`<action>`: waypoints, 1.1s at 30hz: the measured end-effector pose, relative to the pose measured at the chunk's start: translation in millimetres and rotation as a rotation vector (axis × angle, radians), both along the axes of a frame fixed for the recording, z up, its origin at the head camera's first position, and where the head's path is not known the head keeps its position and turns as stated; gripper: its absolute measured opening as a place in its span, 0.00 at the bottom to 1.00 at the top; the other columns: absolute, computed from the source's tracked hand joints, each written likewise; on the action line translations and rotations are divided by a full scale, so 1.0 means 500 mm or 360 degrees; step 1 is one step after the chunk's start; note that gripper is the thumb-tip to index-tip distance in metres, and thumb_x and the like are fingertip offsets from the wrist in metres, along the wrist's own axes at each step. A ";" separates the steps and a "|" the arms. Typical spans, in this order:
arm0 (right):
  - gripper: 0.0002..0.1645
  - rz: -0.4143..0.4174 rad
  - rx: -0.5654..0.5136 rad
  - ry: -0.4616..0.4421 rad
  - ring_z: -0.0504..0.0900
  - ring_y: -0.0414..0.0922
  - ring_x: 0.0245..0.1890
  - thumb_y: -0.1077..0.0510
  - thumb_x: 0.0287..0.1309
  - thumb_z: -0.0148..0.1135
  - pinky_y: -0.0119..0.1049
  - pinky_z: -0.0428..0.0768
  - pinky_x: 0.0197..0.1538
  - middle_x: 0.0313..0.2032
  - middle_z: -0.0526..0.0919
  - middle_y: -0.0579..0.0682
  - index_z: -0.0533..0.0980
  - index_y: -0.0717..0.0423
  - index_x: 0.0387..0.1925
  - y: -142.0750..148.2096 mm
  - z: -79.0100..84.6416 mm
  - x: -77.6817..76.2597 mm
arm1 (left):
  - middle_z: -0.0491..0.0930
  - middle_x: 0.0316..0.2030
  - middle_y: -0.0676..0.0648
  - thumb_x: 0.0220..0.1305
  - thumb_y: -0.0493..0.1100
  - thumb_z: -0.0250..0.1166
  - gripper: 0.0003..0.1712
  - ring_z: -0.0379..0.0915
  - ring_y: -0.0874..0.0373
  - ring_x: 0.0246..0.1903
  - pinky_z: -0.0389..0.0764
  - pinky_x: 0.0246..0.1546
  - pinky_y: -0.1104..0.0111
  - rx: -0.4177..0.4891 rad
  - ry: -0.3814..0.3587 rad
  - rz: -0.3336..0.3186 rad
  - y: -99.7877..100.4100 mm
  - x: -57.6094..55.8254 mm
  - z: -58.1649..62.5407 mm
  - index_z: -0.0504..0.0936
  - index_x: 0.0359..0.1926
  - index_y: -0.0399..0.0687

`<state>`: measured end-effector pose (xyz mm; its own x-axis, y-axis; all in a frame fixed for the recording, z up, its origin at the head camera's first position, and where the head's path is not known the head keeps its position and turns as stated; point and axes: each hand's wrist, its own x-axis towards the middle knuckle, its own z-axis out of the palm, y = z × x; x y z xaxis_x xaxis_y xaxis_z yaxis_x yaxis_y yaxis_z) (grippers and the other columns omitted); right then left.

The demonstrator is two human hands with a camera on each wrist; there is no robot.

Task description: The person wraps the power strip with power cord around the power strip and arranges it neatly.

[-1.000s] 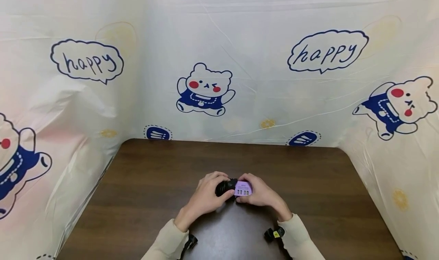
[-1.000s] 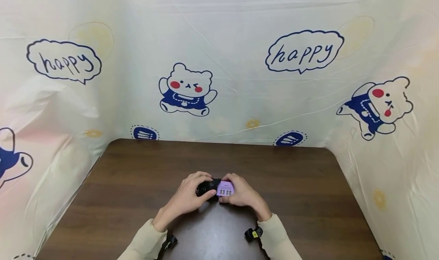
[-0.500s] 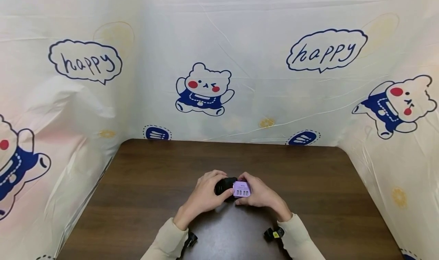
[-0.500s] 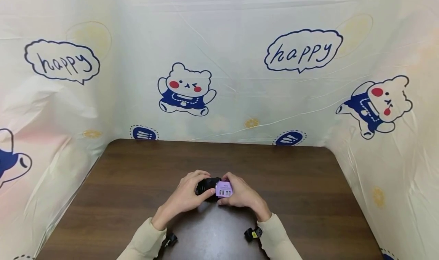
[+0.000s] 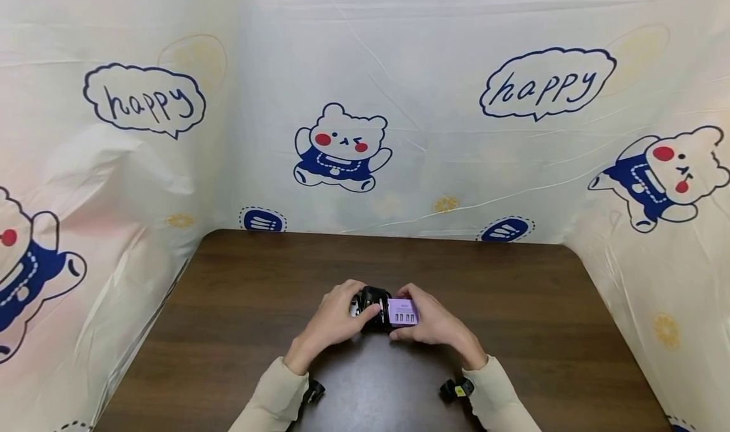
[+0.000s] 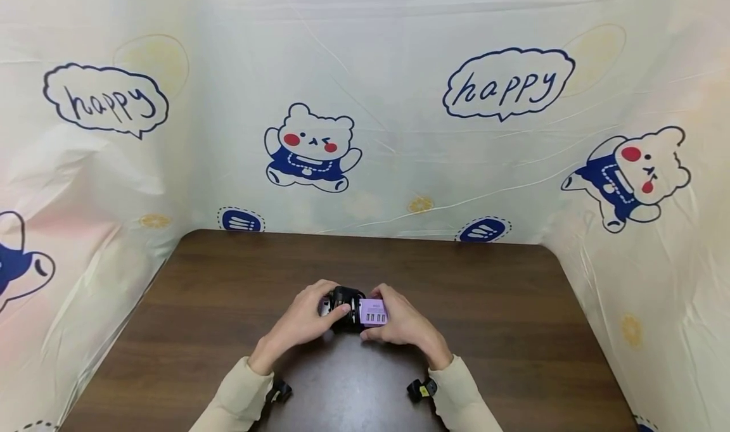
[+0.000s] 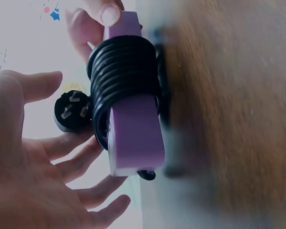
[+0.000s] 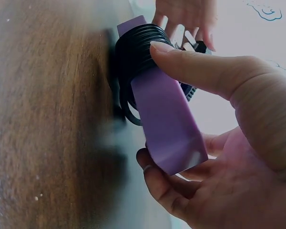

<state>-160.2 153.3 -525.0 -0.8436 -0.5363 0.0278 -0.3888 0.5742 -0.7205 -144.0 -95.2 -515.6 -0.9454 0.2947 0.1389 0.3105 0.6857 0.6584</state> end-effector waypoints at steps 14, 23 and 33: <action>0.45 -0.0087 0.0070 0.0054 0.76 0.42 0.45 0.47 0.44 0.82 0.42 0.76 0.49 0.50 0.77 0.47 0.70 0.57 0.61 0.000 -0.005 -0.003 | 0.77 0.59 0.44 0.66 0.67 0.61 0.38 0.72 0.45 0.60 0.71 0.61 0.49 0.0035 -0.0188 0.0054 -0.018 -0.019 -0.009 0.76 0.63 0.43; 0.47 -0.0090 0.0052 0.0152 0.76 0.43 0.49 0.45 0.47 0.80 0.43 0.76 0.53 0.55 0.77 0.49 0.69 0.54 0.65 0.015 -0.012 0.000 | 0.73 0.64 0.43 0.65 0.71 0.58 0.42 0.67 0.43 0.65 0.67 0.63 0.46 -0.0001 -0.0314 0.0067 -0.028 -0.020 -0.020 0.73 0.66 0.44; 0.61 -0.0337 0.0204 0.0507 0.51 0.59 0.76 0.22 0.45 0.67 0.73 0.56 0.65 0.77 0.53 0.48 0.56 0.36 0.77 0.052 0.054 0.006 | 0.63 0.72 0.43 0.63 0.77 0.53 0.51 0.55 0.39 0.72 0.56 0.67 0.38 -0.0183 -0.0043 0.0217 -0.079 -0.030 0.007 0.62 0.75 0.49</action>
